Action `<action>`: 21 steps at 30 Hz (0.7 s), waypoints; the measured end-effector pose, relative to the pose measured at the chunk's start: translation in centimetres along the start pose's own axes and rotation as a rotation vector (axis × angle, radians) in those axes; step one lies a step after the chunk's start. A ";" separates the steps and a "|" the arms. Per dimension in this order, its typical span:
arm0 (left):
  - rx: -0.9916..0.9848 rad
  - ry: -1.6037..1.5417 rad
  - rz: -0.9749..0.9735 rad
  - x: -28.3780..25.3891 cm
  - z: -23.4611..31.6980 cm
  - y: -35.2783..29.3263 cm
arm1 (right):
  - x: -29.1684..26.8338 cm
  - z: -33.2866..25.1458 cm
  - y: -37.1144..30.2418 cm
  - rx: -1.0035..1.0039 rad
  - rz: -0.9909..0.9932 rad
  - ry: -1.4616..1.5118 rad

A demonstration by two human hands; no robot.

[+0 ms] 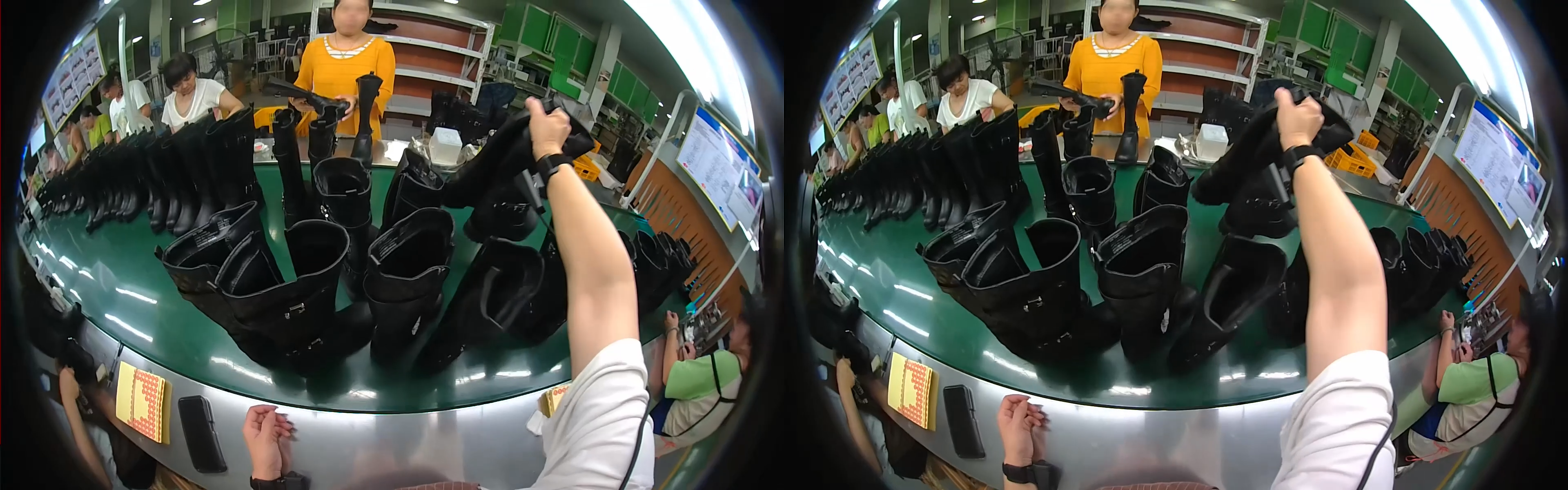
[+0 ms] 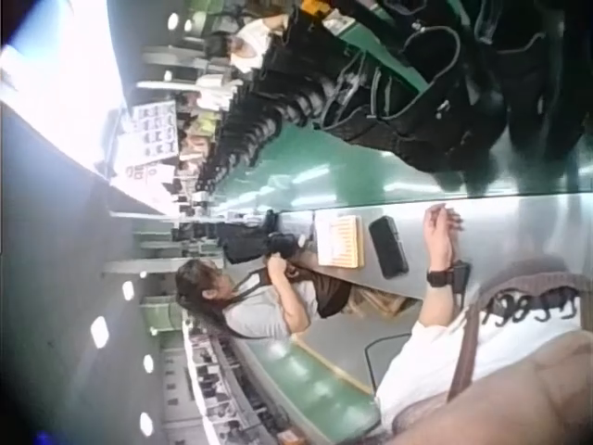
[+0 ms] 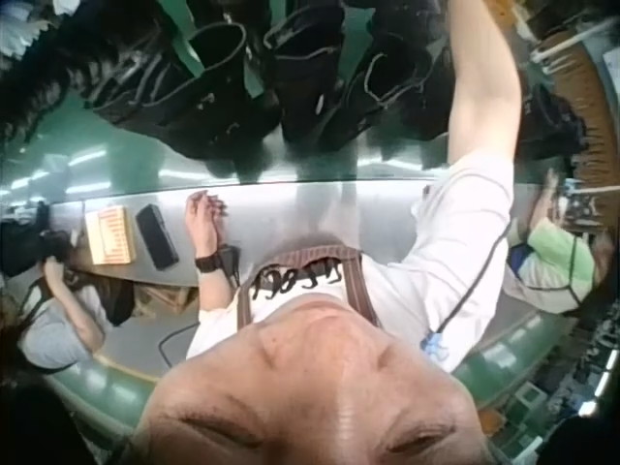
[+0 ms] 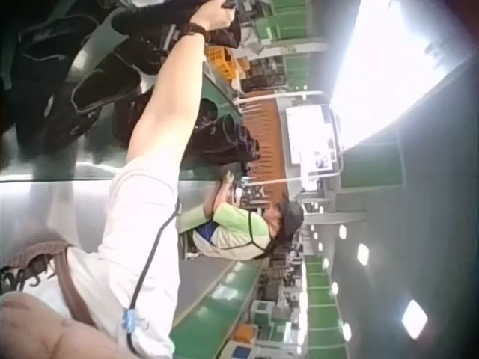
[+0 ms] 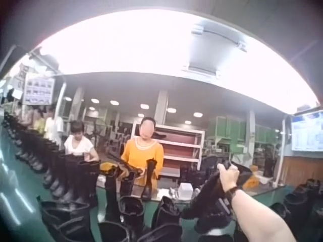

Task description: Checking the quality of black leather boots on a factory production line.

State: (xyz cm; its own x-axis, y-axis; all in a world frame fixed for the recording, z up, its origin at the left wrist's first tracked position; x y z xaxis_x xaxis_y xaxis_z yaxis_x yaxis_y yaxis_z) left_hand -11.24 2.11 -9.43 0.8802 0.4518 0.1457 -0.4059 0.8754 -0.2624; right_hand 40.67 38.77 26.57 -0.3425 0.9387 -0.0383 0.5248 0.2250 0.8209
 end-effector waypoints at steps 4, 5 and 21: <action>0.021 -0.003 -0.013 0.0 -0.3 0.0 | -8.8 -5.2 8.7 0.044 0.144 0.323; 0.022 0.016 -0.009 -0.1 -0.4 0.1 | -11.7 -6.8 10.8 0.072 0.219 0.306; 0.282 0.068 -0.330 4.6 4.1 -6.1 | -35.9 -20.7 6.6 0.177 -0.487 0.933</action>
State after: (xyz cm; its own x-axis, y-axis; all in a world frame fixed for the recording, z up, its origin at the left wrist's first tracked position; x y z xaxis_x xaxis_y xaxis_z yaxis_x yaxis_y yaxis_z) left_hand -5.73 -0.44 -3.26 0.9843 0.1355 0.1127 -0.1428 0.9880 0.0595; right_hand 40.30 1.13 45.18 -0.9677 0.1835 0.1732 0.2509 0.6272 0.7373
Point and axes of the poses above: each hand's wrist, its own y-axis towards the middle knuckle, its own x-axis out of the palm, z = x × y, the point moved 5 cm from there along y, towards the middle knuckle, and after that the axes turned 7 degrees about y, right-handed, at the moved point
